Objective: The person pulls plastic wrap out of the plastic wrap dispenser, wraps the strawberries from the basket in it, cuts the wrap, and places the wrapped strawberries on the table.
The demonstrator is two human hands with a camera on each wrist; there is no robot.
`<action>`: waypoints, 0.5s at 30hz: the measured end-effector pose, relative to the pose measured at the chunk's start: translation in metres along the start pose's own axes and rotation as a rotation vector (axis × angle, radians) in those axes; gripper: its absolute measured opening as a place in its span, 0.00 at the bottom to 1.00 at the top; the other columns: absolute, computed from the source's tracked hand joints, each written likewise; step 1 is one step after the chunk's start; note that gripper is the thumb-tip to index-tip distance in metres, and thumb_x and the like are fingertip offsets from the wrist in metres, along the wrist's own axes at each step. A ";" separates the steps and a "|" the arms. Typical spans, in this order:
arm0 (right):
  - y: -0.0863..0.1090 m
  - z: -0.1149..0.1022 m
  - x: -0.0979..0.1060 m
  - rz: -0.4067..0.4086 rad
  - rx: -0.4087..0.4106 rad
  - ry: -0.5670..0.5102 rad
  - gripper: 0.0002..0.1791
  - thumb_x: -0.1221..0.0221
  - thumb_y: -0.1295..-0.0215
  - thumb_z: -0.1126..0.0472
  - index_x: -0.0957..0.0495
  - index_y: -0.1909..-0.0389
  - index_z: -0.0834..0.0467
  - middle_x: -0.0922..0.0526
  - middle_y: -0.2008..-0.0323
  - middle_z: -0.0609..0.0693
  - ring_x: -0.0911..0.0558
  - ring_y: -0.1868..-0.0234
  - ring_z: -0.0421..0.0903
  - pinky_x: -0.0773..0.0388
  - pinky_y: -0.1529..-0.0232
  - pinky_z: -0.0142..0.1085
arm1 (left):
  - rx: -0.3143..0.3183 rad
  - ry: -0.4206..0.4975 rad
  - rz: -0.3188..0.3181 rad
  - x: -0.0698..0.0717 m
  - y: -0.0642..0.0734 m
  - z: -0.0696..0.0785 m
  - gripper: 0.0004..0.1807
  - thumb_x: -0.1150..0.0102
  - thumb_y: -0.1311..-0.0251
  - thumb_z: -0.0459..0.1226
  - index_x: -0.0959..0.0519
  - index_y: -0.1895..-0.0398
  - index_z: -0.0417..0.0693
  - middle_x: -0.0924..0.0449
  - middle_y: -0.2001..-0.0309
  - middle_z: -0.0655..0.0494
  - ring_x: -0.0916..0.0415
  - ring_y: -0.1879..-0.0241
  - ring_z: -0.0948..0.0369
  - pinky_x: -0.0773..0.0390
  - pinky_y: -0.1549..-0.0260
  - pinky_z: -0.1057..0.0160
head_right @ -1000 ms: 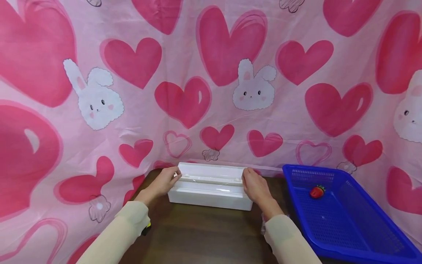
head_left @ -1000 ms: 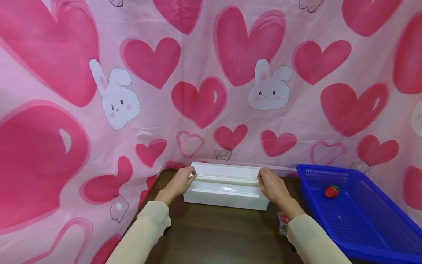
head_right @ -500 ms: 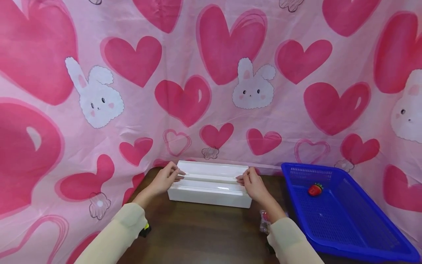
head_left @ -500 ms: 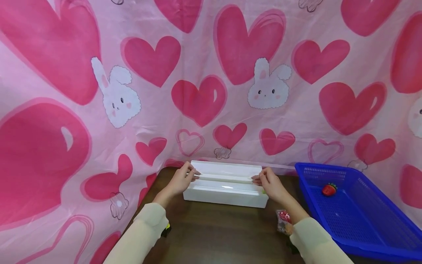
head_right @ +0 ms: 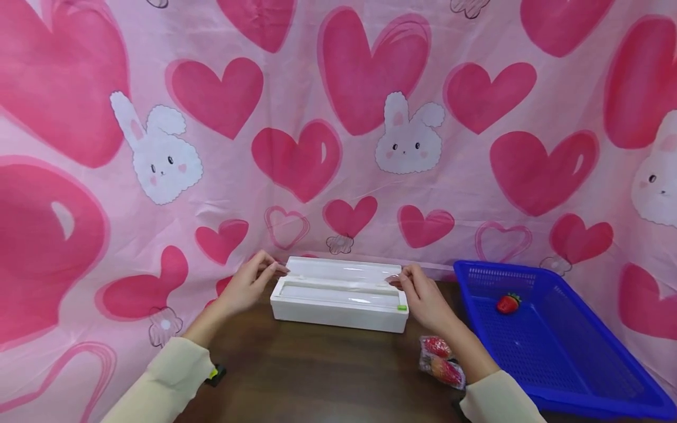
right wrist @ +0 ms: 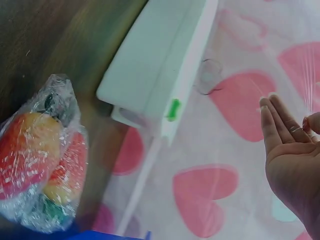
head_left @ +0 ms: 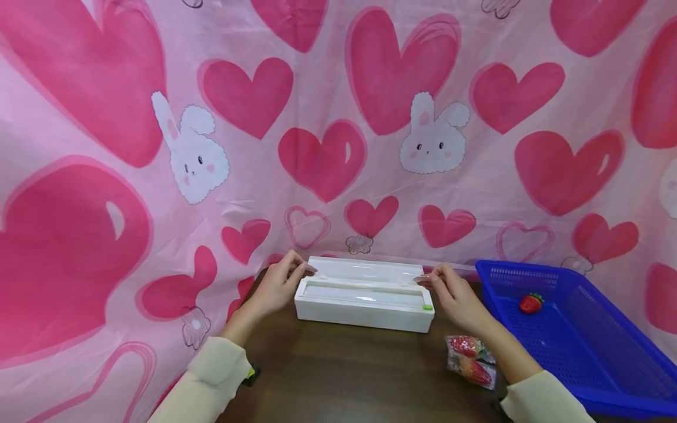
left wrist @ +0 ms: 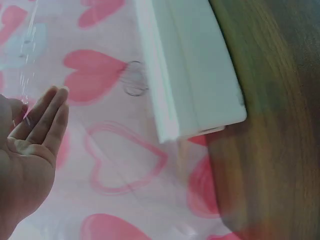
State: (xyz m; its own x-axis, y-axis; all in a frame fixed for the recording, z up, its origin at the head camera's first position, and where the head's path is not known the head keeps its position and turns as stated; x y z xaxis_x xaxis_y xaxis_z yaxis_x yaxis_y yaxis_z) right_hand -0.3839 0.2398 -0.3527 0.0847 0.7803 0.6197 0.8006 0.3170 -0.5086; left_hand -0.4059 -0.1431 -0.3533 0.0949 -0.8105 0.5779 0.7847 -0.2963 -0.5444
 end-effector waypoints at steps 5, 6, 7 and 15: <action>0.012 -0.019 0.009 0.002 0.056 0.043 0.05 0.54 0.18 0.62 0.31 0.55 0.58 0.12 0.49 0.51 0.14 0.47 0.51 0.21 0.42 0.44 | -0.040 -0.037 0.020 0.011 0.015 0.015 0.04 0.46 0.24 0.39 0.27 0.57 0.48 0.12 0.54 0.60 0.15 0.51 0.60 0.19 0.51 0.55; 0.014 -0.023 0.010 0.004 0.063 0.047 0.05 0.54 0.18 0.62 0.31 0.56 0.58 0.12 0.50 0.50 0.14 0.47 0.50 0.21 0.42 0.39 | -0.041 -0.040 0.023 0.013 0.019 0.018 0.04 0.45 0.25 0.39 0.27 0.57 0.49 0.12 0.54 0.61 0.15 0.50 0.61 0.19 0.52 0.56; 0.017 -0.027 0.012 0.008 0.070 0.051 0.06 0.54 0.18 0.62 0.30 0.56 0.58 0.12 0.50 0.50 0.14 0.47 0.49 0.22 0.43 0.34 | -0.045 -0.043 0.025 0.015 0.023 0.021 0.03 0.45 0.25 0.38 0.27 0.57 0.50 0.12 0.53 0.62 0.16 0.50 0.61 0.20 0.54 0.58; 0.045 -0.053 0.015 0.057 0.164 0.110 0.04 0.52 0.20 0.68 0.29 0.57 0.57 0.11 0.56 0.47 0.13 0.58 0.43 0.21 0.59 0.26 | -0.066 -0.028 0.016 0.025 0.057 0.045 0.04 0.42 0.27 0.35 0.26 0.55 0.50 0.12 0.52 0.62 0.17 0.59 0.67 0.21 0.63 0.66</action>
State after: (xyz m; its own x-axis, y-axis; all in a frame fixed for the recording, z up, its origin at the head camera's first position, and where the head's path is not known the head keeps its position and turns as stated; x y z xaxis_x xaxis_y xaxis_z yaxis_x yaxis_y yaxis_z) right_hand -0.3148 0.2376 -0.3345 0.1988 0.7390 0.6438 0.6862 0.3641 -0.6298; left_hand -0.3314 -0.1573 -0.3429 0.1249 -0.8009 0.5856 0.7413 -0.3170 -0.5916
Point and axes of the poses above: each hand's wrist, its own y-axis away from the middle knuckle, its own x-axis out of the back of the hand, z = x × y, the point moved 3 cm from there along -y, towards the middle knuckle
